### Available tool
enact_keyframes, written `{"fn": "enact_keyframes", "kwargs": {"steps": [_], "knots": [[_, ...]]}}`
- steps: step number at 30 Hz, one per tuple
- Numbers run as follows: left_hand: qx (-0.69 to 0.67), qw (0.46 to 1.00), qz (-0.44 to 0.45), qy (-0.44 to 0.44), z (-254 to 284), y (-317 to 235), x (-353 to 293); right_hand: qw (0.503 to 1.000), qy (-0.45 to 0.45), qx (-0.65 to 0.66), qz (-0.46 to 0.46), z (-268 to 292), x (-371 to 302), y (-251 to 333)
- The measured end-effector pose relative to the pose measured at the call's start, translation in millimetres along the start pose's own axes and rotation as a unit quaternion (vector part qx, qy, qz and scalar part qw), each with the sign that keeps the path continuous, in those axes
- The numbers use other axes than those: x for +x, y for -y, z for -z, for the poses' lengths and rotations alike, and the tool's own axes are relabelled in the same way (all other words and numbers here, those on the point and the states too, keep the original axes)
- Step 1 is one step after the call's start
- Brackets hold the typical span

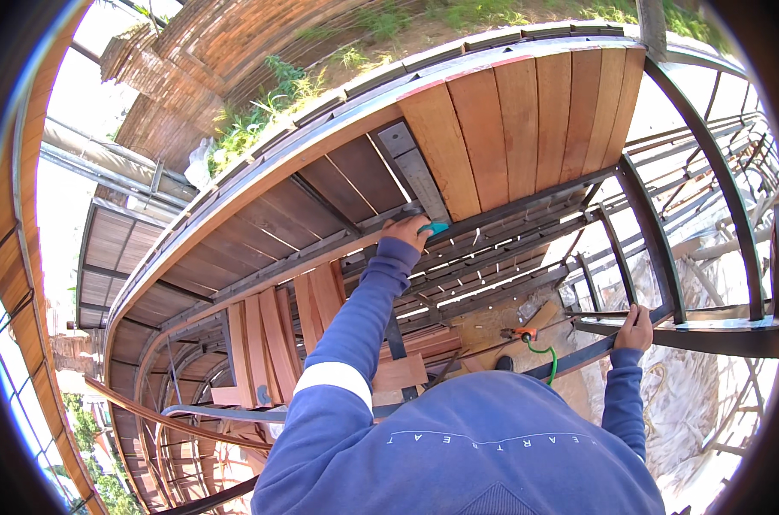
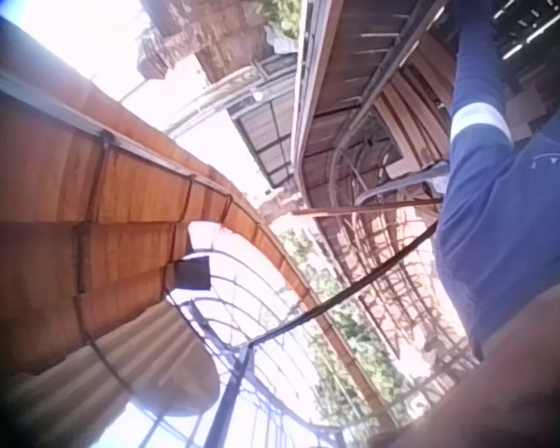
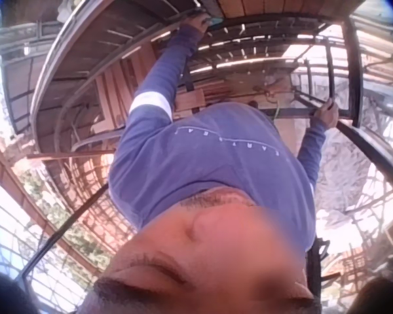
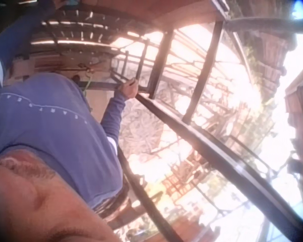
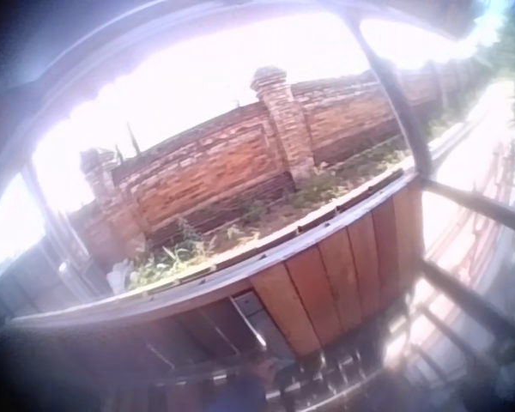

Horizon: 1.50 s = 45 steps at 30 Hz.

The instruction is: The person aligns wooden planks on a curved frame using a square, secures them with a nail gun and a drill, and retrieves an axe and a screwdriver from a backpack.

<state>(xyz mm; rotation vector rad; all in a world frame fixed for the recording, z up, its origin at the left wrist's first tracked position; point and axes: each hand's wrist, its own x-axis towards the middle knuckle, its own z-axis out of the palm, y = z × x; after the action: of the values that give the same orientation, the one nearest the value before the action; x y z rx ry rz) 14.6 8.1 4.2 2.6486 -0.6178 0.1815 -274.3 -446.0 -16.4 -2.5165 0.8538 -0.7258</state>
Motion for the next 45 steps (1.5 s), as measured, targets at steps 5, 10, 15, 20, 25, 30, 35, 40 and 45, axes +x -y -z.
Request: {"fn": "enact_keyframes", "kwargs": {"steps": [5,10,15,20,25,30,35,40,45], "knots": [[0.0,1.0,0.012,0.009,0.4,0.1,0.1,1.0,-0.008,0.008,0.001,-1.2,0.1,2.3],[-0.001,1.0,0.018,0.012,-0.4,-0.4,0.4,1.0,-0.005,0.002,0.001,-0.5,-0.2,0.8],[0.01,1.0,0.016,0.009,-2.5,1.8,-0.1,1.0,-0.01,0.003,0.006,2.1,1.2,8.6],[0.016,1.0,0.018,0.012,-2.1,-0.9,0.6,1.0,-0.017,0.002,0.011,0.4,0.6,5.6],[0.014,1.0,0.009,-0.011,-6.5,2.8,-0.4,1.0,-0.012,0.002,0.011,0.3,1.0,6.1],[0.023,1.0,0.016,0.005,-4.3,0.6,0.2,1.0,-0.007,-0.002,0.004,0.0,0.0,5.1],[0.024,1.0,0.014,0.003,-5.8,0.8,0.1,1.0,-0.008,0.002,0.002,-1.2,-0.5,2.2],[0.023,1.0,0.004,-0.009,-7.1,2.2,-0.6,1.0,-0.007,0.002,0.0,0.4,0.1,5.2],[0.006,1.0,0.005,-0.006,-4.0,0.0,0.4,1.0,-0.005,0.009,0.0,1.8,0.3,5.6]]}}
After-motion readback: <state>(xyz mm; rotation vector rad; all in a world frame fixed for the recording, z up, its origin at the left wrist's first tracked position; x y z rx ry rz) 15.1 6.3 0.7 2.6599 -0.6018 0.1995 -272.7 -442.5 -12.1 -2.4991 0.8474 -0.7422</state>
